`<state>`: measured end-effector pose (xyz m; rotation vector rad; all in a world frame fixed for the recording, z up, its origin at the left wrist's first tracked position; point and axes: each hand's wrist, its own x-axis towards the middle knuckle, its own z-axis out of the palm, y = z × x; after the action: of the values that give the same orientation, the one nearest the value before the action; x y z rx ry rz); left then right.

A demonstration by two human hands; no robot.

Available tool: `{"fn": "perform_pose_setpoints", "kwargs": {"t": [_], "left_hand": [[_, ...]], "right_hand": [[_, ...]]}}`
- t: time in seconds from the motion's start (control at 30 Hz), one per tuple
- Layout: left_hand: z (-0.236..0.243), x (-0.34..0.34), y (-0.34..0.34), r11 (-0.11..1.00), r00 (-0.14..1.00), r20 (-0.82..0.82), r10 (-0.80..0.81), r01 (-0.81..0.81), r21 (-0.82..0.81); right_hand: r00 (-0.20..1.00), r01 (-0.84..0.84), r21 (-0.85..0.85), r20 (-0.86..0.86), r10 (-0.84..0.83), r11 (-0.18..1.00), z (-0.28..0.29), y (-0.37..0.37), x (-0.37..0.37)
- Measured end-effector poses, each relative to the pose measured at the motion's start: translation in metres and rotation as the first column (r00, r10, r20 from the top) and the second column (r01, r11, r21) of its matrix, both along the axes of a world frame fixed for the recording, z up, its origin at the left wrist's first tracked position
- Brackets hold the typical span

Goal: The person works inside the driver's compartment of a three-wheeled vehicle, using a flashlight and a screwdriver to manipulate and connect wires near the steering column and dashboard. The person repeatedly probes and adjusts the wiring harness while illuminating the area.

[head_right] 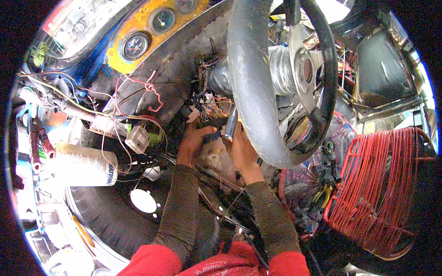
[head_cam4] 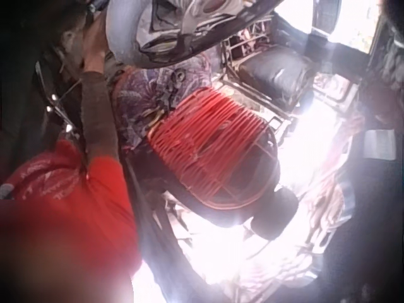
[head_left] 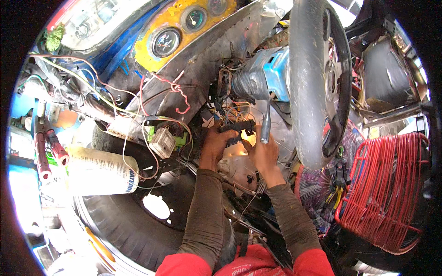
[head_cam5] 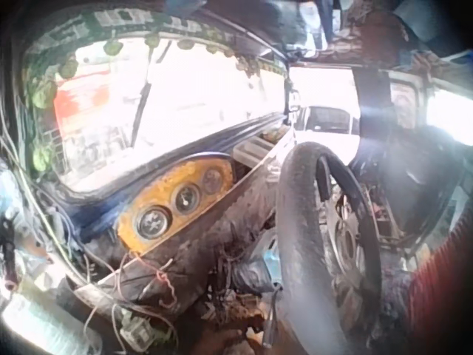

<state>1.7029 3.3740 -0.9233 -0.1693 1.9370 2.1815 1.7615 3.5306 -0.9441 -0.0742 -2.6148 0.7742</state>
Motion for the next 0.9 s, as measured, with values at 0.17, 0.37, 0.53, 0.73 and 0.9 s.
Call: {"fn": "perform_pose_setpoints", "kwargs": {"t": [0.17,0.37,0.53,0.73,0.9], "left_hand": [[0.006,0.004,0.002,0.996,0.999,0.022,0.023,-0.022,-0.081],[0.010,0.001,0.000,0.999,0.992,0.128,0.014,-0.020,0.041],[0.007,0.000,-0.003,0.999,0.993,0.112,-0.039,0.041,-0.014],[-0.005,-0.003,0.002,0.992,0.999,0.034,-0.038,0.042,-0.120],[-0.007,-0.003,0.000,0.968,0.999,0.006,-0.045,0.046,-0.247]], "right_hand": [[0.996,-0.073,0.112,-0.047,0.079,0.991,0.000,0.000,-0.004],[0.980,-0.197,0.155,0.030,0.195,0.968,0.004,0.002,-0.012],[0.948,-0.314,0.111,-0.024,0.318,0.943,0.014,0.009,-0.016],[0.887,-0.463,0.011,0.003,0.463,0.886,0.031,0.024,-0.053],[0.853,-0.520,0.218,0.187,0.488,0.826,0.043,0.022,-0.088]]}}
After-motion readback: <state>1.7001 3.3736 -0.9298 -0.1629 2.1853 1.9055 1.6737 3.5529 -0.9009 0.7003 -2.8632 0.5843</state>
